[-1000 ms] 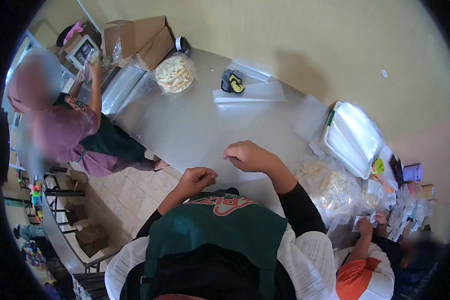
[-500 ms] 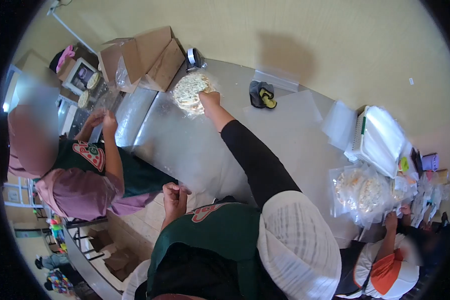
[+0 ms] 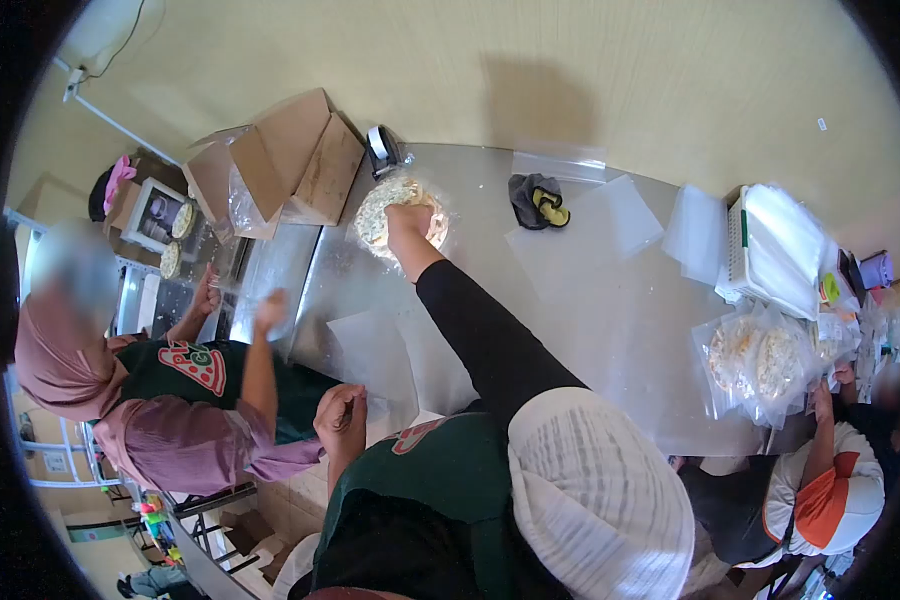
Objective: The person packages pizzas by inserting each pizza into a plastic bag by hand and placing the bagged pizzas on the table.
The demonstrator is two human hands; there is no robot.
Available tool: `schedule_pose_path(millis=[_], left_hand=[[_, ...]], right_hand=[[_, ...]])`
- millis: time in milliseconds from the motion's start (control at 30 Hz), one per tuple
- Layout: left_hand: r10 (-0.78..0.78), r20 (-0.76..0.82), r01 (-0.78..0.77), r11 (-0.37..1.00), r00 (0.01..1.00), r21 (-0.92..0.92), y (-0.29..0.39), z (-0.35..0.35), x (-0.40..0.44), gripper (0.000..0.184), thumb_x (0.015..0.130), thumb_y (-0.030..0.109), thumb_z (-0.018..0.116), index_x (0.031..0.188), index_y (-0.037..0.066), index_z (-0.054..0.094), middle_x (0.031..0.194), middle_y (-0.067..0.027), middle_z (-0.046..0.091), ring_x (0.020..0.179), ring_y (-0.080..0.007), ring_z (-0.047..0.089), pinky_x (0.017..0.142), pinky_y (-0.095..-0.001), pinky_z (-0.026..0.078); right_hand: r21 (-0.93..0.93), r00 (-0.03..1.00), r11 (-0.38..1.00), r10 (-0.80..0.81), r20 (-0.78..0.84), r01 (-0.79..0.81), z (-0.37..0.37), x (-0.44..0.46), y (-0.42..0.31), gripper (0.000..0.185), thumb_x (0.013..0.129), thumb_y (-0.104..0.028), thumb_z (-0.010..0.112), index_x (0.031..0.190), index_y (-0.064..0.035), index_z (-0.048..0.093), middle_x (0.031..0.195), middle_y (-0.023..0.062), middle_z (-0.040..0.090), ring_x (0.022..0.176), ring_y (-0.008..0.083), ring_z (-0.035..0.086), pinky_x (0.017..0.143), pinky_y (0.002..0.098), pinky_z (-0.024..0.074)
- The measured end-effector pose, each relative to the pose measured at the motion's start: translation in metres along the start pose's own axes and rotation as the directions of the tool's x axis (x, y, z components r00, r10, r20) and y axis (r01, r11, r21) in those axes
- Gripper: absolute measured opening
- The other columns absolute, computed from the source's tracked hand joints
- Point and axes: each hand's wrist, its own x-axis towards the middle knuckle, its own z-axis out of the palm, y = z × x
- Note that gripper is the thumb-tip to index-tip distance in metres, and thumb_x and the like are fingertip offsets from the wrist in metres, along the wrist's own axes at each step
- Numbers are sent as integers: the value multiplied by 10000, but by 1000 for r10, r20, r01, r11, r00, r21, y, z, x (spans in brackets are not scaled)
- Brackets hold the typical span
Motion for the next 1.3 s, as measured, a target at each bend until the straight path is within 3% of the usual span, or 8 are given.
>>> schedule_pose_path(millis=[133, 367, 467, 633, 833, 1067, 1133, 1300], left_hand=[[-145, -38, 144, 989, 989, -30, 4, 1, 12, 107, 782, -44, 629, 888, -25, 628, 878, -86, 599, 723, -96, 550, 631, -208, 446], [-5, 61, 0, 997, 998, 74, 7, 11, 33, 300, 721, -76, 596, 1015, -18, 600, 1016, -133, 569, 849, -204, 583, 674, -256, 494], [-3, 101, -1, 999, 995, 35, 10, 22, 26, 302, 703, -73, 614, 1000, -21, 612, 992, -159, 583, 839, -242, 596, 626, -274, 520], [-46, 153, 47, 999, 987, -6, 8, 35, 24, 294, 715, -77, 598, 1007, -47, 597, 984, -166, 581, 829, -244, 599, 599, -274, 527], [-111, 151, 114, 993, 982, -9, 0, 39, 17, 270, 723, -75, 588, 991, -40, 598, 945, -170, 594, 771, -234, 604, 599, -285, 517], [89, 195, -97, 995, 977, 33, 17, 42, 31, 204, 721, -105, 588, 902, -14, 612, 847, -147, 614, 739, -258, 606, 657, -316, 490], [333, 224, -363, 926, 916, 105, 24, 51, 40, 219, 707, -113, 592, 902, -15, 609, 851, -151, 613, 752, -291, 600, 673, -334, 489], [569, 473, -594, 796, 673, -112, 44, 106, 55, 171, 721, -5, 561, 888, 8, 594, 926, -131, 592, 819, -295, 565, 739, -357, 472]], right_hand=[[130, 987, 984, -131, 88, 119, -4, 6, 2, 410, 601, 74, 663, 972, 55, 490, 891, 159, 569, 812, 313, 604, 668, 443, 519], [215, 929, 976, -90, 360, 11, -45, 4, -9, 388, 641, 11, 649, 1001, 59, 513, 908, 157, 573, 803, 270, 600, 661, 401, 512], [469, 792, 881, -235, 563, -72, -91, 7, -11, 383, 679, 24, 636, 1042, 57, 516, 949, 157, 582, 807, 243, 606, 719, 377, 515], [455, 699, 785, -38, 714, -421, -158, 11, -2, 498, 749, -75, 633, 1208, 12, 463, 1143, 161, 562, 1060, 293, 556, 914, 429, 456], [534, 710, 714, -73, 700, -453, -174, 0, 5, 531, 773, -206, 646, 1228, -4, 461, 1195, 152, 549, 1099, 309, 527, 968, 457, 401], [594, 694, 682, -175, 698, -426, -205, 3, 1, 503, 794, -216, 614, 1217, 12, 467, 1171, 162, 561, 1077, 302, 546, 946, 442, 426], [620, 696, 698, -244, 675, -358, -240, -11, -9, 514, 810, -259, 583, 1224, 22, 460, 1175, 176, 556, 1064, 309, 554, 937, 445, 436], [711, 825, 666, -257, 504, -227, -346, -77, -29, 602, 807, -360, 557, 1254, 24, 431, 1190, 195, 543, 1072, 329, 547, 937, 465, 434]])
